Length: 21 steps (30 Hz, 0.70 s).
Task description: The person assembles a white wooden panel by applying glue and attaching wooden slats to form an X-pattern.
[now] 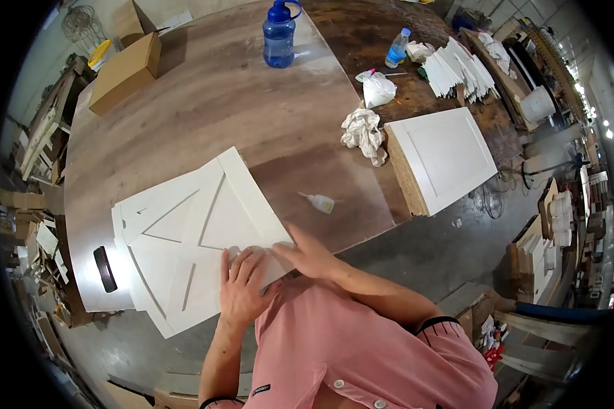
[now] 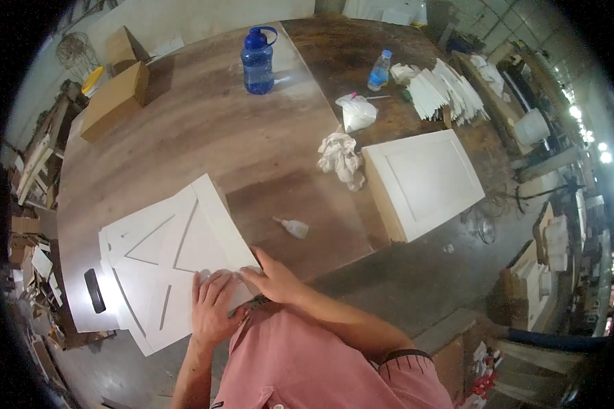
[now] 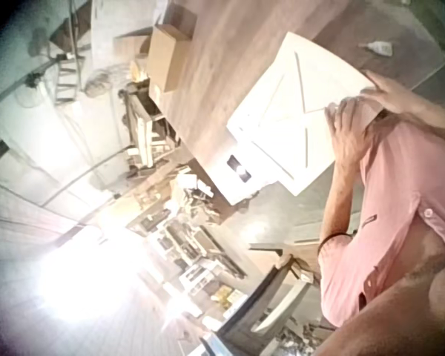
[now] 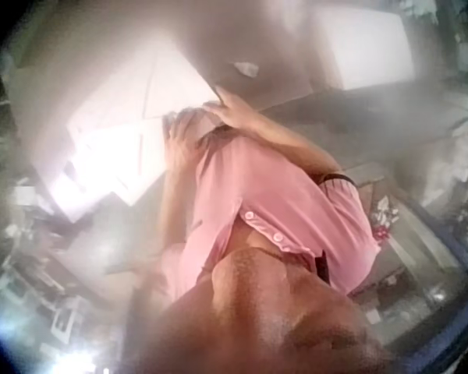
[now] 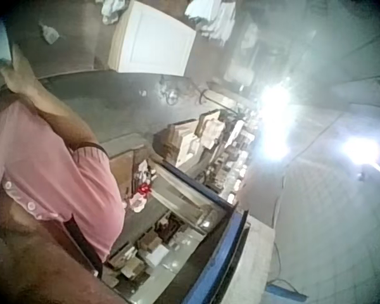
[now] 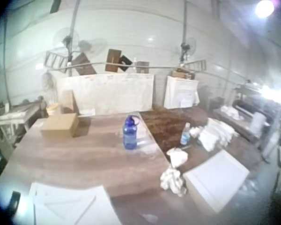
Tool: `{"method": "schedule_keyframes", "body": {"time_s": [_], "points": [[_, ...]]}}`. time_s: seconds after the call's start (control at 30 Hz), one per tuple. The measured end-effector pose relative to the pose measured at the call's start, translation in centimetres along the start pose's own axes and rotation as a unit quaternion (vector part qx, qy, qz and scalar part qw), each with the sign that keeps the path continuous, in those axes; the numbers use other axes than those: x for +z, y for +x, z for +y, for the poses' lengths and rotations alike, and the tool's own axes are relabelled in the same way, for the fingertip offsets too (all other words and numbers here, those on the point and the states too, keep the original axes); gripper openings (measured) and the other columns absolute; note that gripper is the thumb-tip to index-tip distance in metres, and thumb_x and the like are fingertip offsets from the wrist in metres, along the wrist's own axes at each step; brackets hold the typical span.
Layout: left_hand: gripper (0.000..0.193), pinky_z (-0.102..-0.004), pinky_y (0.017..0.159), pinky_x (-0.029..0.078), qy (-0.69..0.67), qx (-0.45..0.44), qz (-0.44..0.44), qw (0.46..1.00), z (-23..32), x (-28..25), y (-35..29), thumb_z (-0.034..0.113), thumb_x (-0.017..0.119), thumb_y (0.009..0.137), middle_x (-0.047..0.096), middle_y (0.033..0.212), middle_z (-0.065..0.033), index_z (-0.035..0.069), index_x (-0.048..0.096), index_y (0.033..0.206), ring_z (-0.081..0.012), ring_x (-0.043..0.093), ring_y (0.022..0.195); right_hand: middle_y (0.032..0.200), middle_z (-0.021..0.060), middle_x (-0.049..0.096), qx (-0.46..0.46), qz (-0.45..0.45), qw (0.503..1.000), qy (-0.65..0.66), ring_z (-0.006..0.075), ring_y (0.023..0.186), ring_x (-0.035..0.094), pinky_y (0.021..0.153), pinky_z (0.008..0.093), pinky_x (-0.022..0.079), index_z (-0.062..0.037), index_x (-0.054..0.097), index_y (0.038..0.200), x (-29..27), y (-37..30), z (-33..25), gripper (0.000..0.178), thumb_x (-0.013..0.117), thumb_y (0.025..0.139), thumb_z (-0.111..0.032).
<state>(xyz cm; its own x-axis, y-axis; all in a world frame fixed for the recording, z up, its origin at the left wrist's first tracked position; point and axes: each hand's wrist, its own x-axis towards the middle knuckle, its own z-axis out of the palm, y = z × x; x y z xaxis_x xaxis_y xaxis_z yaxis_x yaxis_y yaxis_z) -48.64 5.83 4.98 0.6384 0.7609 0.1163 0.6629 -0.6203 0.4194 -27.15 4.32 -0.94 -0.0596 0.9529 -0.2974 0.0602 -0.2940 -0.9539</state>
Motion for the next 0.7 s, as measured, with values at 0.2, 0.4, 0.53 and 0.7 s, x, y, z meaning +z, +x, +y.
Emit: {"method": "schedule_keyframes", "body": {"time_s": [0.2,0.4,0.53,0.7], "points": [[0.066,-0.0628,0.124,0.028,-0.001,-0.016,0.001,1.000,0.0,0.1,0.0,0.030,0.087,0.074,0.060,0.138,-0.0048,0.017,0.067,0.135,-0.0293,0.052,0.137,0.138,0.0275,0.064,0.021,-0.014,0.998,-0.062,0.0368,0.126,0.064,0.106,0.0433,0.048,0.0014,0.045,0.152,0.1,0.1,-1.8,0.067,0.065,0.103,-0.040],[0.053,-0.0611,0.122,0.033,0.008,0.023,0.031,0.999,-0.6,0.3,-0.8,0.033,0.081,0.083,0.058,0.145,-0.0004,0.018,0.070,0.133,-0.0263,0.053,0.138,0.140,0.0134,0.062,0.018,-0.048,0.998,0.042,0.0192,0.126,0.058,0.108,0.0339,0.046,-0.0017,0.041,0.156,-0.2,0.0,-1.9,0.058,0.062,0.107,-0.024],[0.053,-0.0555,0.121,0.038,0.023,0.014,0.086,0.996,-0.6,1.2,-1.9,0.037,0.080,0.084,0.053,0.152,-0.0013,0.020,0.069,0.134,-0.0265,0.048,0.144,0.140,0.0131,0.061,0.058,-0.033,0.997,0.044,0.0206,0.124,0.059,0.108,0.0352,0.047,-0.0024,0.041,0.156,0.7,0.2,-1.2,0.058,0.063,0.106,-0.022],[0.052,-0.0555,0.121,0.037,0.049,0.011,0.086,0.995,0.1,-0.1,-1.3,0.038,0.080,0.086,0.049,0.158,-0.0013,0.021,0.069,0.133,-0.0266,0.047,0.146,0.143,0.0138,0.060,0.015,-0.009,0.999,0.049,0.0226,0.130,0.057,0.112,0.0365,0.043,-0.0019,0.039,0.158,-0.2,0.4,1.2,0.059,0.061,0.107,-0.022]]}}
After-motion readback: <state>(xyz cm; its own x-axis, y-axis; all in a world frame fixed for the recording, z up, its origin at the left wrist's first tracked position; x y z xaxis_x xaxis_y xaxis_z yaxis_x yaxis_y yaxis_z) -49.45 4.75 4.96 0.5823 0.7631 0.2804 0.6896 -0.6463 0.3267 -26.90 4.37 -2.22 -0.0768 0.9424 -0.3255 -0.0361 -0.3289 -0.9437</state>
